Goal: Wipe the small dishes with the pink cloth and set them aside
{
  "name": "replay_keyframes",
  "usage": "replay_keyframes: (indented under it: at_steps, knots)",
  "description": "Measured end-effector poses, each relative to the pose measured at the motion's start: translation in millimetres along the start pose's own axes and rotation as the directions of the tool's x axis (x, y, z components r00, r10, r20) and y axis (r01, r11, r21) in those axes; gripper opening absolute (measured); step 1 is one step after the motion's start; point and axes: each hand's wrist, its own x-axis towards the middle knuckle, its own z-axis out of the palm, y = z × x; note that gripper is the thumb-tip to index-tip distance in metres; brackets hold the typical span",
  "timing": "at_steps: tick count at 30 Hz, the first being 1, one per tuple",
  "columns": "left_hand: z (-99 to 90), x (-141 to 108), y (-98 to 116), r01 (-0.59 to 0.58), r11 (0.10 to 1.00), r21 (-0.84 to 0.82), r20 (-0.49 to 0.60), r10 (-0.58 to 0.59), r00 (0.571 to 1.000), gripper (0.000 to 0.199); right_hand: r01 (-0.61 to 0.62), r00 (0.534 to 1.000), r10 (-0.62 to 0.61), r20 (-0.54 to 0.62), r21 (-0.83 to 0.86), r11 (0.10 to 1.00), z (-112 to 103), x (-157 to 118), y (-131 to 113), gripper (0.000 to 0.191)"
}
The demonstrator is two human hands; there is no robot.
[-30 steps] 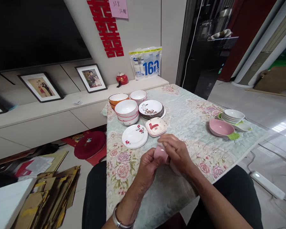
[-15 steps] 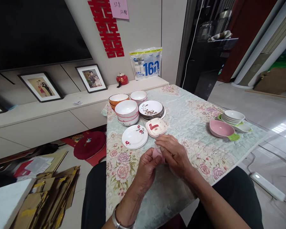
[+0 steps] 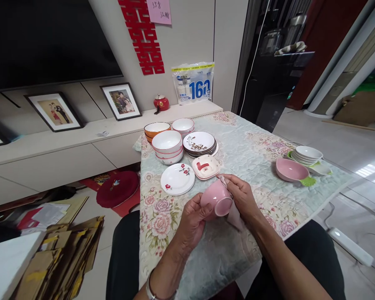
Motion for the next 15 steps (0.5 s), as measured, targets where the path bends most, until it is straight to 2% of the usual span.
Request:
replay_keyframes:
  at_steps: [3,6,8,9,10,11,13,15]
  knots:
    - [1.0,0,2,-0.019,1.000,-0.010,0.005,0.019,1.000,0.030,0.249,0.968,-0.239,0.074,-0.194,0.949,2,-4,-6,0.030]
    - [1.1,0,1,-0.030,0.999,-0.043,0.038,0.032,0.999,0.029,0.491,0.870,-0.440,0.221,-0.319,0.811,7,-11,-17,0.031]
    - [0.7,0,0,-0.032,0.998,-0.054,0.068,0.035,0.997,0.027,0.588,0.808,-0.509,0.297,-0.374,0.717,8,-15,-23,0.031]
    - [0.4,0,-1,-0.035,0.998,-0.048,0.081,0.038,0.996,0.026,0.611,0.792,-0.523,0.315,-0.387,0.691,8,-16,-25,0.031]
    - [0.1,-1,-2,-0.038,0.999,-0.034,0.093,0.041,0.995,0.025,0.609,0.793,-0.523,0.313,-0.388,0.692,7,-16,-25,0.030]
    - [-0.2,-2,-3,-0.042,0.999,-0.015,0.100,0.043,0.994,0.024,0.582,0.813,-0.505,0.289,-0.374,0.722,6,-14,-25,0.029]
    - [-0.6,-3,-4,-0.042,0.999,0.026,0.101,0.040,0.994,0.024,0.452,0.891,-0.410,0.193,-0.310,0.837,1,-10,-20,0.028]
    - [-1.2,-3,-4,-0.033,0.998,0.051,0.086,0.028,0.996,0.025,0.273,0.962,-0.262,0.079,-0.235,0.933,-3,-6,-14,0.029]
